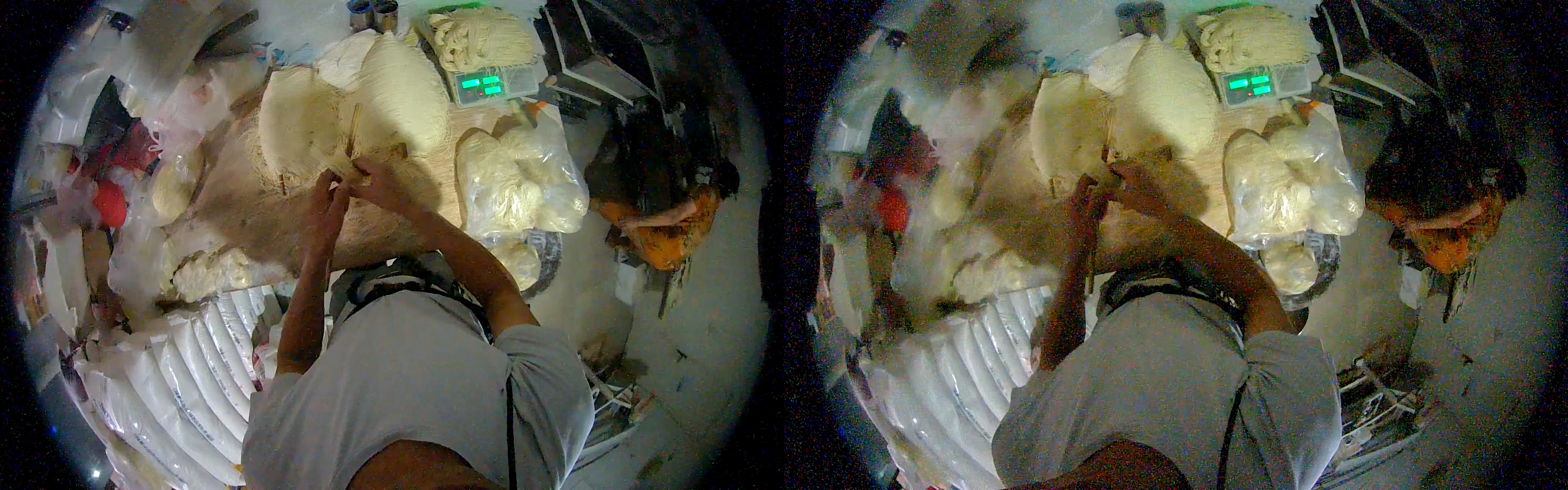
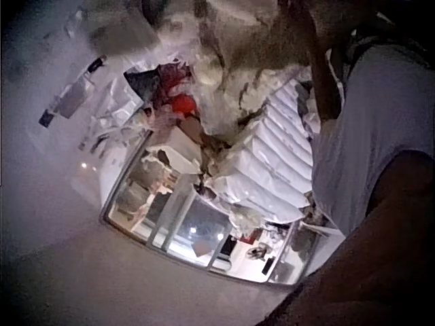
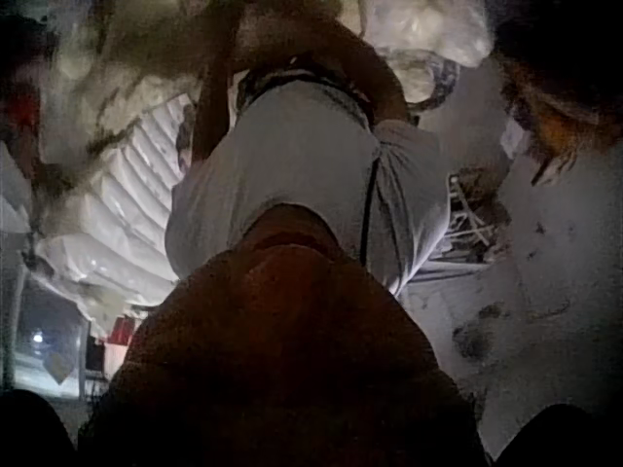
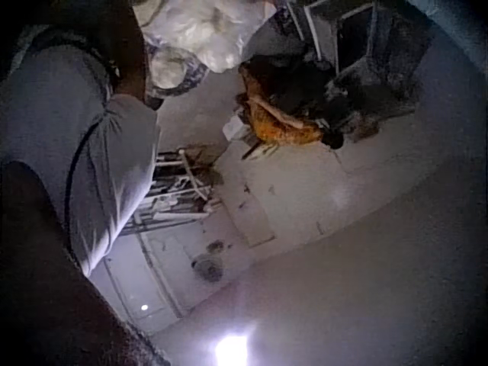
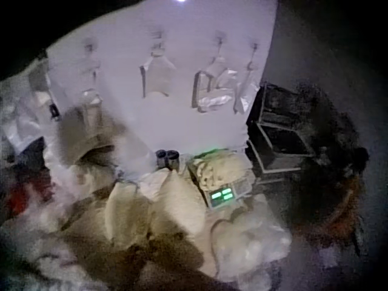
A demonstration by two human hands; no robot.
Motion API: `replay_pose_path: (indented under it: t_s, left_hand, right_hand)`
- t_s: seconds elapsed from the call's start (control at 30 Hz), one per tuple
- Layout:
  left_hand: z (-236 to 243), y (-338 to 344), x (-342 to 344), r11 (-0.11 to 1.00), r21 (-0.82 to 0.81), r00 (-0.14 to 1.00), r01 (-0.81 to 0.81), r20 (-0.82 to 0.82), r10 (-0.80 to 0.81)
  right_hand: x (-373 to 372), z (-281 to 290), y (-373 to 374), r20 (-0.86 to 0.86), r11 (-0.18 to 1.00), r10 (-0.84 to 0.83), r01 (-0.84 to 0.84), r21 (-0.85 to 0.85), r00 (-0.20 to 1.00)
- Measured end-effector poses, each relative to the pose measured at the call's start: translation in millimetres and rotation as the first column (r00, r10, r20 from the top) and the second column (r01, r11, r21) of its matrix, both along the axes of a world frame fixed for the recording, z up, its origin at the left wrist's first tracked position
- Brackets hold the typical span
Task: The person uses two wooden sticks to lift, separate, and arrange bundles of long, thin noodles on a wooden table. They repeatedly pick up sections of noodles, spread them out, and place them onto a digital scale.
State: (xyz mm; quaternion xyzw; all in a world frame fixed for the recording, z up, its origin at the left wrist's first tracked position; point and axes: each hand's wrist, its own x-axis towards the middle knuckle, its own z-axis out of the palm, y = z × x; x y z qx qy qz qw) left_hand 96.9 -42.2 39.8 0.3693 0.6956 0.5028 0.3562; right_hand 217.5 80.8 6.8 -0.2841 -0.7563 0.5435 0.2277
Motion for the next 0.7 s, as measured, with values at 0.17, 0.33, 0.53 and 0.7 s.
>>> replay_pose_path:
  t_s: [0.17, 0.33, 0.53, 0.7]
  left_hand:
    - [6, 8, 2, 0.994, 0.089, 0.951, 0.067, -0.308, -0.036]
    - [0, 8, 0, 0.997, 0.075, 0.982, 0.020, -0.188, -0.006]
    - [-51, -51, -55, 0.990, -0.120, 0.981, 0.073, -0.172, -0.093]
    - [-73, -117, -126, 0.976, -0.198, 0.920, -0.089, -0.391, 0.005]
  right_hand:
    - [-6, -2, 8, -0.031, 0.938, 0.009, 0.003, 0.346, 0.999]
    - [-2, -3, 9, 0.110, 0.994, 0.015, -0.002, -0.112, 0.994]
    - [9, 2, 15, 0.168, 0.934, -0.020, 0.078, -0.349, 0.986]
    - [44, 13, 25, -0.001, 0.707, -0.147, 0.104, -0.700, 0.989]
